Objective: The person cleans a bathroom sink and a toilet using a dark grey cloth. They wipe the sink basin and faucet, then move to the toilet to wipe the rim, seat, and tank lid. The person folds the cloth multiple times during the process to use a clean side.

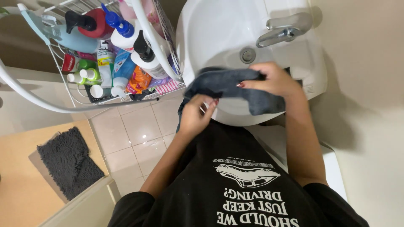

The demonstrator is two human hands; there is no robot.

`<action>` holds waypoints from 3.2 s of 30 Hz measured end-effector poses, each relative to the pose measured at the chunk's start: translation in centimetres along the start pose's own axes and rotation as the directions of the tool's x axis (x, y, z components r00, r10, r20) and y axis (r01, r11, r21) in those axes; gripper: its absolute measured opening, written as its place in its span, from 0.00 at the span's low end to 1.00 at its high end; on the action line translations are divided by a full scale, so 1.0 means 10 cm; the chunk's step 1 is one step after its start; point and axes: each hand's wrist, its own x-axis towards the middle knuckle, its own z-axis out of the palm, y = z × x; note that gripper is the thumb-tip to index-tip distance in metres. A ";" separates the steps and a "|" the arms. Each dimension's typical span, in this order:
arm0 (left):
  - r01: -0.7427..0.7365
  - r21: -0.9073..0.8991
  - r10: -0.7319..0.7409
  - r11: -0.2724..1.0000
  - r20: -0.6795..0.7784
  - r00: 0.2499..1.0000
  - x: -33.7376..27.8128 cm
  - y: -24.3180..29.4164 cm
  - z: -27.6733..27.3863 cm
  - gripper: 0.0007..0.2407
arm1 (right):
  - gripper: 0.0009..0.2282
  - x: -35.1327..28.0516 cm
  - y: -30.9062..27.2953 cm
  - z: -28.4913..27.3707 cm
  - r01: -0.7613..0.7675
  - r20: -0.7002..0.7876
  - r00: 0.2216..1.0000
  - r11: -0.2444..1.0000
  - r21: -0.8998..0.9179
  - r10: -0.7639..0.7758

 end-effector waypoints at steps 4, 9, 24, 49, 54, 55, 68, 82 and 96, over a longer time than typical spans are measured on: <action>-0.196 -0.112 0.177 0.974 -0.162 0.971 0.33 0.21 -0.24 0.12 | 0.10 -0.28 -0.84 -0.15 0.329 -0.178 0.927 0.944 -0.034 -0.330; -0.548 -0.171 0.550 0.819 -0.037 0.834 0.66 0.87 -0.45 0.40 | 0.12 -0.35 -1.56 0.00 0.531 -0.113 0.834 0.841 -0.104 -0.540; 0.108 -0.298 0.002 0.949 0.348 0.937 0.92 0.02 -0.14 0.33 | 0.05 -0.31 -0.77 0.12 0.386 -0.315 0.893 0.907 0.168 -0.322; -0.370 0.093 0.379 0.924 -0.125 0.917 -0.22 -0.06 -0.12 0.09 | 0.06 -0.76 0.01 0.56 0.183 -0.090 0.977 0.978 -0.100 -0.192; -0.302 -0.203 0.320 0.931 0.059 0.946 -0.28 0.32 -0.14 0.26 | 0.09 -0.77 0.27 0.73 -0.004 -0.193 0.980 0.977 0.212 0.046; -0.297 -0.201 0.313 0.934 0.055 0.948 -0.28 0.19 -0.08 0.26 | 0.09 -0.69 0.34 0.76 -0.007 -0.184 0.982 0.977 0.214 0.048; 0.577 -0.628 -0.591 0.522 0.221 0.776 -0.11 -1.00 0.32 0.16 | 0.23 0.00 0.57 1.48 0.152 -0.070 0.961 0.724 -0.673 -0.266; 0.583 0.030 -0.564 0.812 -0.214 0.797 -0.56 -0.98 -0.18 0.15 | 0.21 0.96 0.59 1.93 0.098 -0.130 0.907 0.503 -0.858 -0.400; 0.562 0.016 -0.540 0.827 -0.257 0.802 -0.73 -1.09 -0.49 0.09 | 0.20 2.22 0.90 1.41 0.045 -0.195 0.807 0.388 -0.921 -0.558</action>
